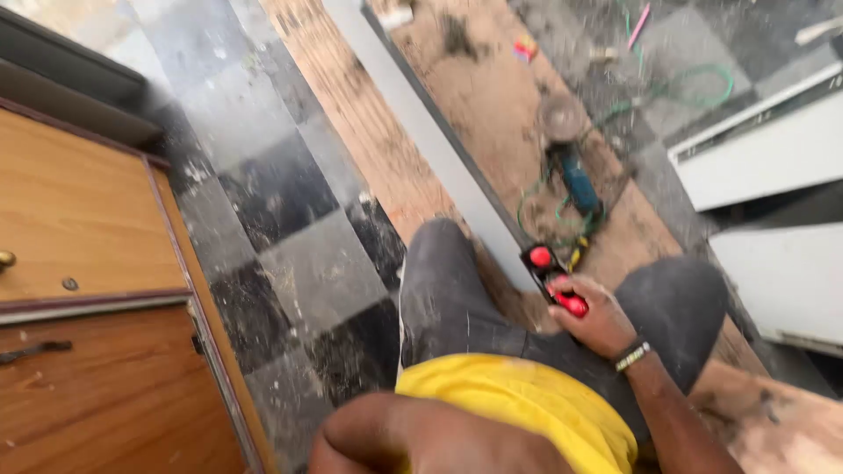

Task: Scraping and leveling the edge of a wood strip using a hand tool.

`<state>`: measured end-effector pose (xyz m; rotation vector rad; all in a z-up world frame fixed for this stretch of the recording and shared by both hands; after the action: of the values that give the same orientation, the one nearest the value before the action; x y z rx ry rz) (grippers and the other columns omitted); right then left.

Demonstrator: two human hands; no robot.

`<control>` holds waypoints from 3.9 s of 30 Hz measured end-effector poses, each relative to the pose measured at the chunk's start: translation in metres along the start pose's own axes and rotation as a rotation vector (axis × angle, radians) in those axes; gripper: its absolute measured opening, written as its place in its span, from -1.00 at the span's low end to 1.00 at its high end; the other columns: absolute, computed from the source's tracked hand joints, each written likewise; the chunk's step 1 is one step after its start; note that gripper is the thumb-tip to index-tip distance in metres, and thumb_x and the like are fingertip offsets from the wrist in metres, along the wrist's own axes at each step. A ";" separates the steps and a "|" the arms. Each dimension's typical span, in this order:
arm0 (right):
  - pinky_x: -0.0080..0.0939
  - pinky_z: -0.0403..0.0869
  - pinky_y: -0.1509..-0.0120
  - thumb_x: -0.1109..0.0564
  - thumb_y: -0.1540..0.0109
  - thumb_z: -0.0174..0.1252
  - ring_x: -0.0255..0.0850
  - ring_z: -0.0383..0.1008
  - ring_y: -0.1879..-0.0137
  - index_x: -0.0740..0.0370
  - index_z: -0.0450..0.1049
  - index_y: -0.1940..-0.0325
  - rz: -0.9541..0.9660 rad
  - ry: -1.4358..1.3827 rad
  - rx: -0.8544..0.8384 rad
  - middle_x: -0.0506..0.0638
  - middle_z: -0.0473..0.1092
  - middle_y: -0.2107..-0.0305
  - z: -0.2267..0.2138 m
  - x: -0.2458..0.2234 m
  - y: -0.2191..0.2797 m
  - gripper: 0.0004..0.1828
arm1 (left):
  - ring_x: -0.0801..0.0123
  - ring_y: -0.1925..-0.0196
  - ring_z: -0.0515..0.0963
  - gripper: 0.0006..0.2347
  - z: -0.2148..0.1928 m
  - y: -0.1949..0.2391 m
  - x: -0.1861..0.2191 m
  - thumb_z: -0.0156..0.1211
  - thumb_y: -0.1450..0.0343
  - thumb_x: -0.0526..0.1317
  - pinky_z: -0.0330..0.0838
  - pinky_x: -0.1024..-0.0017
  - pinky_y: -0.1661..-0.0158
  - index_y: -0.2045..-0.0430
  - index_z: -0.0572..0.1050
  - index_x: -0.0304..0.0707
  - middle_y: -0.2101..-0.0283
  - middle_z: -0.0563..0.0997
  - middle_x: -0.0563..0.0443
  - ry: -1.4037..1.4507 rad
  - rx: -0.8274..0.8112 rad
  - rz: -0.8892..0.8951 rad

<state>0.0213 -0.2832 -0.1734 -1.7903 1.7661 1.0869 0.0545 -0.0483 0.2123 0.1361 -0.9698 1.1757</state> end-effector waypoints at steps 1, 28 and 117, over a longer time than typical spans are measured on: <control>-0.12 0.47 -0.19 0.09 -0.07 0.37 -0.05 0.56 -0.08 0.20 0.54 0.02 -0.068 -0.010 0.024 0.06 0.52 0.09 0.002 0.005 0.005 -0.58 | 0.26 0.23 0.55 -0.78 -0.027 0.000 -0.026 0.02 -0.57 -0.17 0.45 0.35 0.15 0.49 0.42 -0.17 0.34 0.54 0.02 0.010 0.066 -0.008; -0.05 0.46 -0.14 0.04 -0.05 0.44 0.06 0.52 -0.03 0.18 0.56 0.02 -0.149 0.200 0.042 0.08 0.54 0.14 -0.001 -0.025 -0.009 -0.55 | -0.23 -0.27 0.43 0.01 -0.298 0.184 -0.572 -0.70 -0.32 0.60 0.21 -0.15 -0.30 -0.27 0.31 -0.34 -0.23 0.44 -0.41 0.956 1.010 -0.859; -0.11 0.49 -0.04 0.07 -0.06 0.45 -0.03 0.52 0.01 0.12 0.62 0.24 0.035 0.332 0.169 0.12 0.41 0.04 0.035 -0.043 -0.028 -0.76 | 0.01 -0.02 0.62 -0.06 -0.296 0.195 -0.538 -0.68 -0.36 0.57 0.55 0.13 -0.02 -0.17 0.36 -0.32 0.03 0.61 -0.27 0.851 1.092 -0.900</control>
<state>0.0436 -0.2254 -0.1693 -1.9244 2.0160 0.6547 0.0364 -0.1847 -0.4164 0.7751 0.5472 0.6530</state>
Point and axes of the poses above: each hand's wrist, its own y-axis away from the middle knuckle, its own z-axis out of the palm, x = y × z, the point moved 3 cm from there along -y, towards the middle knuckle
